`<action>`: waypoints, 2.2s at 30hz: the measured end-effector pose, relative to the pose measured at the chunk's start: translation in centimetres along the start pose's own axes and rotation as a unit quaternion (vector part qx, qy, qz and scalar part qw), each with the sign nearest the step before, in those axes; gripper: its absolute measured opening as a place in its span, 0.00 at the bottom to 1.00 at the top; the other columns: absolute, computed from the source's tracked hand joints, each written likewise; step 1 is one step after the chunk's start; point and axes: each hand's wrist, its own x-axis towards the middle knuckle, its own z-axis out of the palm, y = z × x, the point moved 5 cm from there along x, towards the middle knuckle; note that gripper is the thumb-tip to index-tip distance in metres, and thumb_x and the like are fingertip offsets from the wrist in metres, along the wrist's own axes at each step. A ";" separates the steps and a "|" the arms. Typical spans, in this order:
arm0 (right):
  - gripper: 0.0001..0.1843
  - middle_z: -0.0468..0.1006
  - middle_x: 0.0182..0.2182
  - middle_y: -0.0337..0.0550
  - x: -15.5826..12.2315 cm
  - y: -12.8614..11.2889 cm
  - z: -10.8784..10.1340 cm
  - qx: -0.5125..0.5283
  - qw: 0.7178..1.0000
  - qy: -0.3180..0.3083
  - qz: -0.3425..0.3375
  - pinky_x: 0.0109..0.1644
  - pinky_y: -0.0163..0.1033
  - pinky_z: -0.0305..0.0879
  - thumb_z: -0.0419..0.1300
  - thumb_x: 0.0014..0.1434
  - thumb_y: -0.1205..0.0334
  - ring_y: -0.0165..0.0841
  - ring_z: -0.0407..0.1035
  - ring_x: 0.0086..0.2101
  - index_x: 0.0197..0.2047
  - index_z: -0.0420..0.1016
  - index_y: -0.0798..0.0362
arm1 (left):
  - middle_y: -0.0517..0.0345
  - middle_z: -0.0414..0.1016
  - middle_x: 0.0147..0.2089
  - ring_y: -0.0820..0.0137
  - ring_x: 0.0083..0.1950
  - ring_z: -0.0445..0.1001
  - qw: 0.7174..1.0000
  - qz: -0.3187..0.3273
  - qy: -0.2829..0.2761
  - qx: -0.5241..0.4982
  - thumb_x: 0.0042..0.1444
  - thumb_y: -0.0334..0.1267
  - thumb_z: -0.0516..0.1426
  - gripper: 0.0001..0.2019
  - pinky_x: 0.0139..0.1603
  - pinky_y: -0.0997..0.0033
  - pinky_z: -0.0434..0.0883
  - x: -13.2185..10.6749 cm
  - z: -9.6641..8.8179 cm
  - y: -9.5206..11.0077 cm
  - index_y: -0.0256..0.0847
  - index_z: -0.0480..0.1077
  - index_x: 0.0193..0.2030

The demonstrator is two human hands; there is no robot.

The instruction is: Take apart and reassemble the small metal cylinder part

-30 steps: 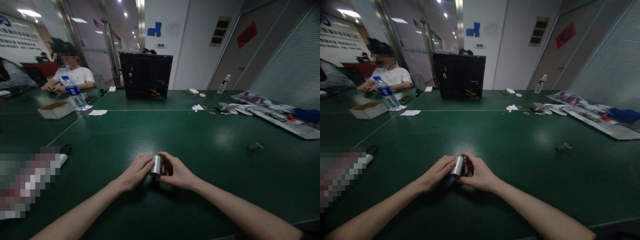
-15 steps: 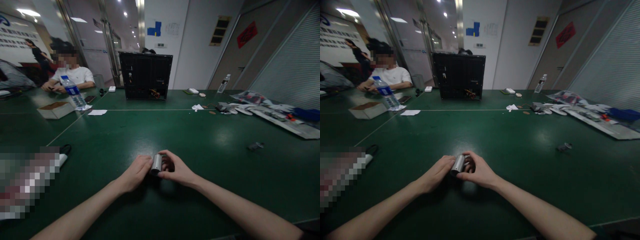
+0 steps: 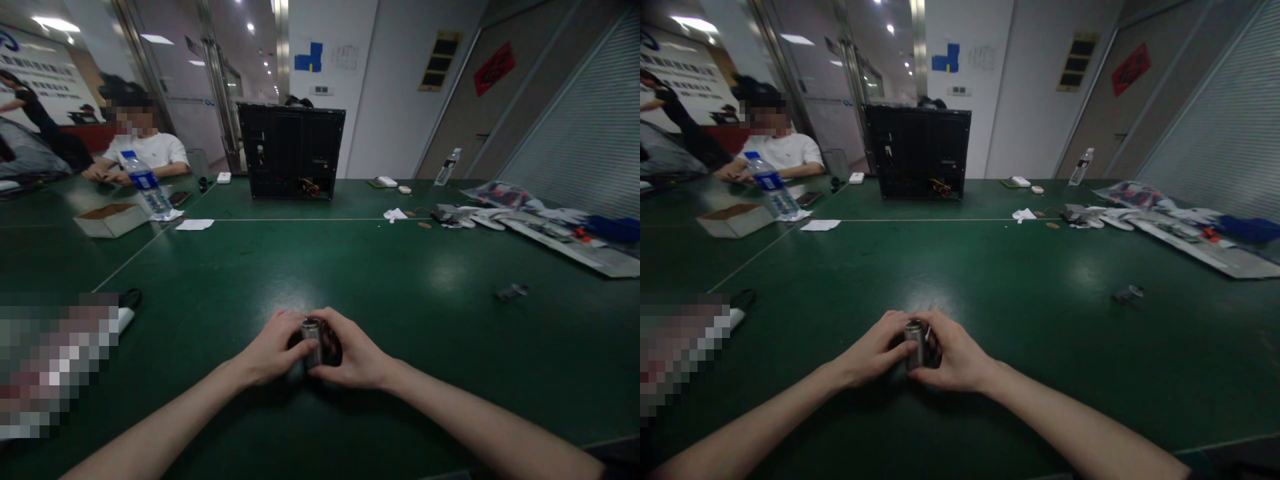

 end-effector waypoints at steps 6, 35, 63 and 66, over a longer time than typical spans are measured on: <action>0.41 0.67 0.44 0.44 0.1 -0.3 0.0 -0.007 1.000 -0.013 -0.016 0.36 0.35 0.63 0.69 0.45 0.59 0.30 0.63 0.33 0.59 0.55 0.50 | 0.52 0.71 0.47 0.63 0.49 0.65 1.000 -0.012 -0.003 -0.027 0.66 0.45 0.41 0.18 0.55 0.60 0.58 -0.3 -0.2 0.1 0.40 0.67 0.45; 0.36 0.70 0.44 0.45 0.0 0.1 0.3 -0.017 1.000 0.013 0.011 0.44 0.40 0.66 0.67 0.46 0.62 0.36 0.69 0.40 0.55 0.55 0.51 | 0.51 0.71 0.42 0.62 0.43 0.67 0.998 -0.041 0.036 0.031 0.61 0.52 0.47 0.20 0.48 0.62 0.63 -0.2 -0.1 -0.5 0.36 0.68 0.42; 0.39 0.68 0.48 0.46 0.0 0.2 0.2 -0.018 1.000 0.019 0.001 0.44 0.39 0.66 0.69 0.45 0.60 0.34 0.67 0.41 0.58 0.56 0.51 | 0.50 0.70 0.48 0.61 0.48 0.65 0.999 -0.034 0.011 -0.004 0.64 0.50 0.42 0.21 0.53 0.59 0.61 -0.4 -0.1 -0.7 0.37 0.67 0.49; 0.40 0.68 0.48 0.46 0.0 0.2 0.2 -0.015 1.000 0.013 0.004 0.44 0.39 0.66 0.69 0.45 0.59 0.35 0.67 0.41 0.58 0.56 0.52 | 0.50 0.70 0.49 0.60 0.48 0.65 0.999 -0.038 0.009 -0.014 0.64 0.49 0.42 0.21 0.54 0.58 0.61 -0.4 -0.1 -0.9 0.37 0.66 0.50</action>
